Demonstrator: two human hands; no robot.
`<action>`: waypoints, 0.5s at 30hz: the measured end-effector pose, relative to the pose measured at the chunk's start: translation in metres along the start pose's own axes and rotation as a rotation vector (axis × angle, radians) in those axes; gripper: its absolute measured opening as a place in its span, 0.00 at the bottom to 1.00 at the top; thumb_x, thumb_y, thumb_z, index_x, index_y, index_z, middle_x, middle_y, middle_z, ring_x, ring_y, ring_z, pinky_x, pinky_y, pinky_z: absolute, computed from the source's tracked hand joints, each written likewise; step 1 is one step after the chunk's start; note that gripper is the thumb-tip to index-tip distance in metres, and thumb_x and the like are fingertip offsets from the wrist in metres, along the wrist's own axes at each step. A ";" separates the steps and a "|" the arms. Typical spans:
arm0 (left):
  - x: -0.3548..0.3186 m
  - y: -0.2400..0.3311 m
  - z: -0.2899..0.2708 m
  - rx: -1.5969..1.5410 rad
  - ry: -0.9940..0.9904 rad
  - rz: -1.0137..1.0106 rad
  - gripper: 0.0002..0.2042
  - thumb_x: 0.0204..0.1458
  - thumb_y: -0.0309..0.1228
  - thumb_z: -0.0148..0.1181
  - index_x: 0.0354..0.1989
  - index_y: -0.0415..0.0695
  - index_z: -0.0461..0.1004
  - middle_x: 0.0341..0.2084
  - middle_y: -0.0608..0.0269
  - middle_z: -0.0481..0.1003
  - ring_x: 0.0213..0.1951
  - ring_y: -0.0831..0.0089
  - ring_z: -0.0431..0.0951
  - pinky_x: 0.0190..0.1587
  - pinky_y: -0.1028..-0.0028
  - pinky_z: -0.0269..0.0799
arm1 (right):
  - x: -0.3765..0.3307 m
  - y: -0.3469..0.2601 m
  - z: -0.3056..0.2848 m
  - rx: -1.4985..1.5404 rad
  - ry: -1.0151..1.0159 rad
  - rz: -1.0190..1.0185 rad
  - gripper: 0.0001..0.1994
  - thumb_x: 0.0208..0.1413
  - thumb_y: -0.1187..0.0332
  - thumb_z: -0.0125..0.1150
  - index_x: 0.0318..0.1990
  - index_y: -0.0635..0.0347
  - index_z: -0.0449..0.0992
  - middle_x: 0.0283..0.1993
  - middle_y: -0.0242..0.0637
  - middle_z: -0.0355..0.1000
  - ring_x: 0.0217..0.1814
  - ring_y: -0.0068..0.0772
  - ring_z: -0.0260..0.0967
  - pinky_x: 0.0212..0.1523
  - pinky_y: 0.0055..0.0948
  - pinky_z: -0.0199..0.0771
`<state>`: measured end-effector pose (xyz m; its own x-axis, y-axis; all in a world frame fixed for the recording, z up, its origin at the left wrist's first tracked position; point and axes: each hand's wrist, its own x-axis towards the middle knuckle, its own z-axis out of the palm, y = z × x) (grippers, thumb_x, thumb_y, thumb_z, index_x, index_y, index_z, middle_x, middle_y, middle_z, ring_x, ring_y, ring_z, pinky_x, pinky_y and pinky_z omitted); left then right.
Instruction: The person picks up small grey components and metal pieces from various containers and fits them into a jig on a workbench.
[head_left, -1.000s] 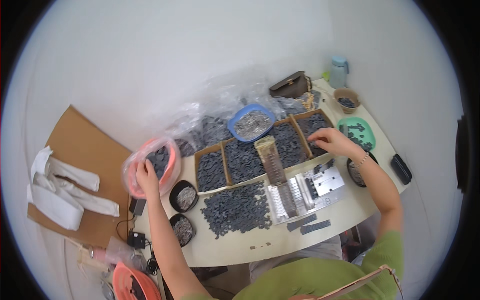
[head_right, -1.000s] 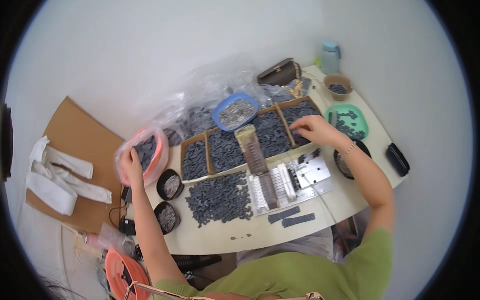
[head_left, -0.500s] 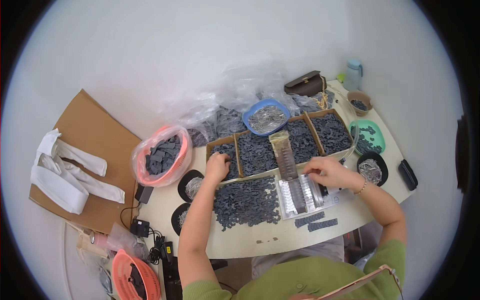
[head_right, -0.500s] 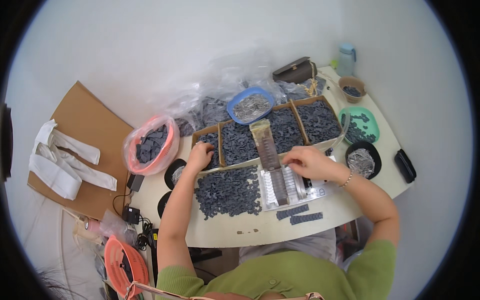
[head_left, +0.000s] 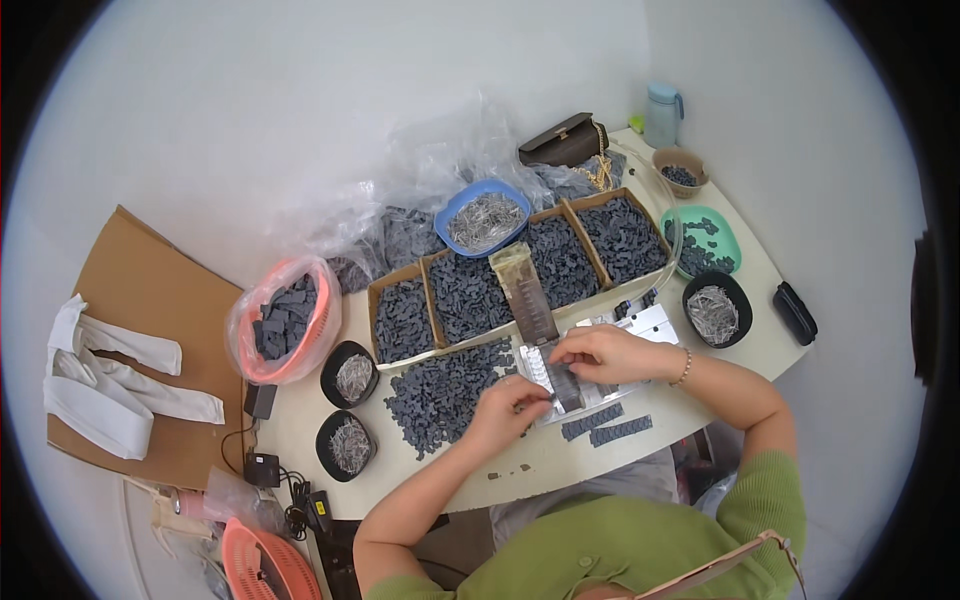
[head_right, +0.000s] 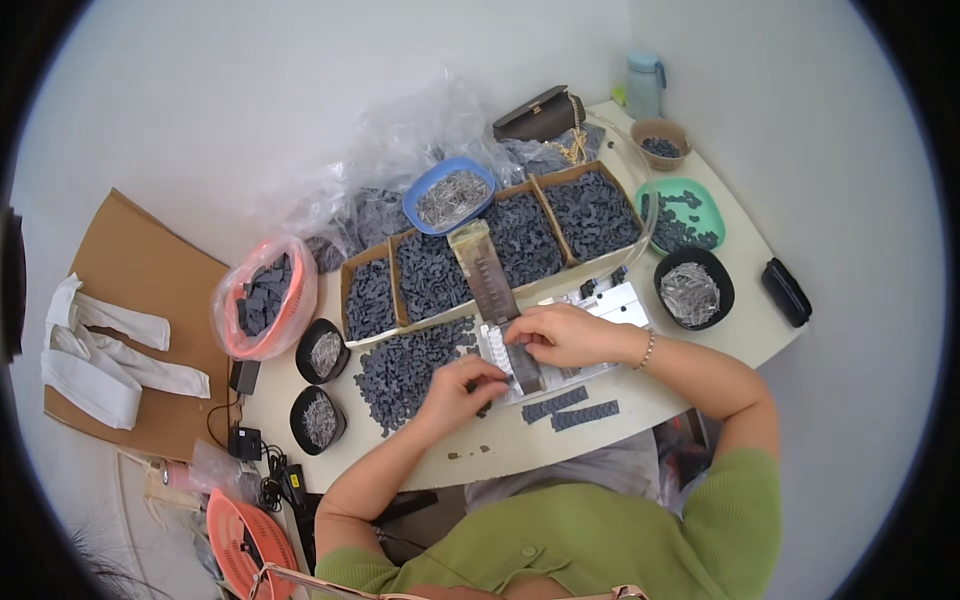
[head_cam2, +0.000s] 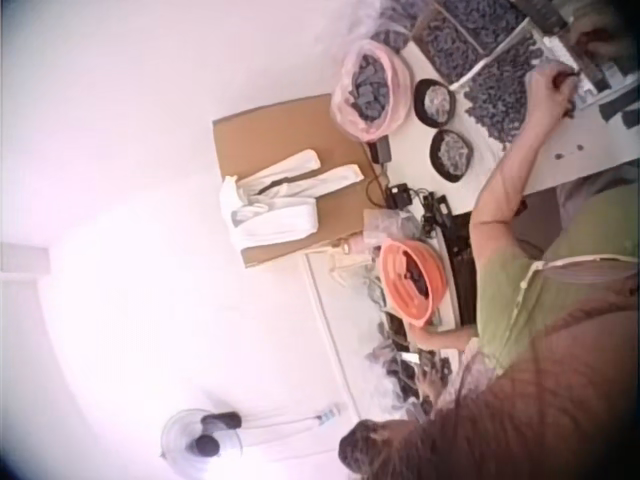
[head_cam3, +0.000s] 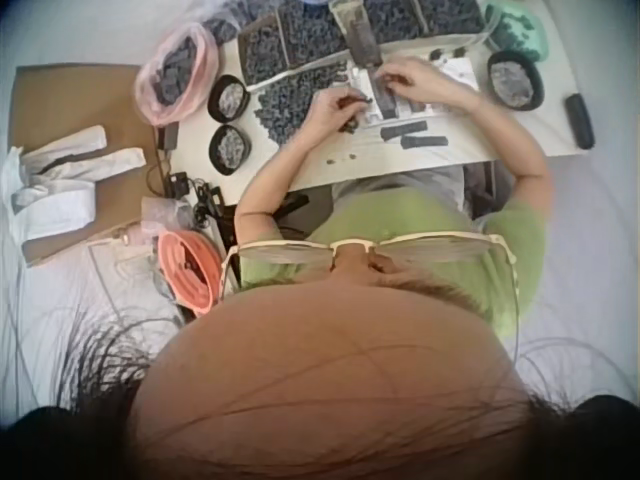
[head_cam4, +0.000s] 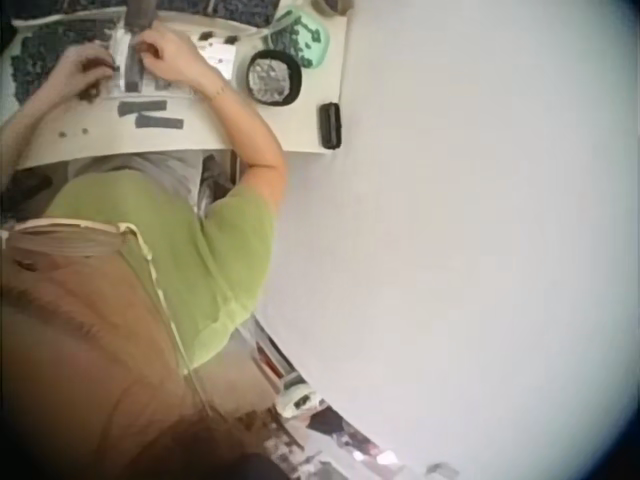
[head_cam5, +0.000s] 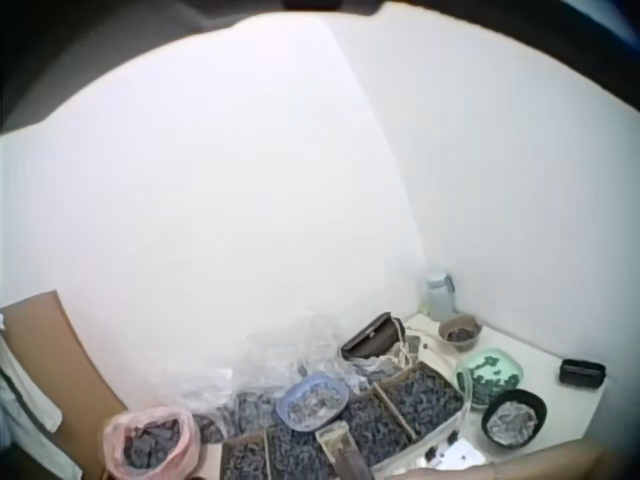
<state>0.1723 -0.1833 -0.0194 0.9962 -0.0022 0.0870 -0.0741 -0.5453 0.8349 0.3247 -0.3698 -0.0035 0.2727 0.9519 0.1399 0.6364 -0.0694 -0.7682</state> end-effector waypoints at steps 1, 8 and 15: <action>-0.004 -0.003 0.008 0.057 0.039 0.044 0.07 0.44 0.23 0.68 0.32 0.40 0.79 0.26 0.63 0.74 0.30 0.73 0.75 0.34 0.76 0.71 | -0.001 -0.001 0.001 -0.001 -0.005 0.010 0.13 0.49 0.77 0.56 0.45 0.60 0.75 0.36 0.38 0.70 0.36 0.33 0.71 0.38 0.30 0.72; -0.006 -0.014 0.022 0.203 0.117 0.163 0.07 0.39 0.24 0.69 0.28 0.41 0.79 0.25 0.61 0.71 0.33 0.65 0.73 0.35 0.70 0.69 | -0.008 -0.006 0.015 -0.094 0.046 -0.105 0.10 0.49 0.76 0.57 0.41 0.59 0.75 0.34 0.37 0.69 0.36 0.37 0.71 0.36 0.32 0.72; -0.007 -0.001 -0.013 0.220 -0.044 0.215 0.05 0.39 0.23 0.68 0.26 0.40 0.78 0.27 0.61 0.73 0.33 0.64 0.73 0.39 0.67 0.69 | -0.011 -0.017 0.055 -0.684 0.089 -0.443 0.14 0.40 0.70 0.56 0.37 0.65 0.74 0.33 0.35 0.68 0.36 0.33 0.70 0.33 0.28 0.71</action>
<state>0.1648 -0.1725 -0.0136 0.9602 -0.1710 0.2208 -0.2763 -0.6970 0.6617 0.2711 -0.3631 -0.0264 -0.0698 0.9086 0.4119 0.9900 0.1137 -0.0831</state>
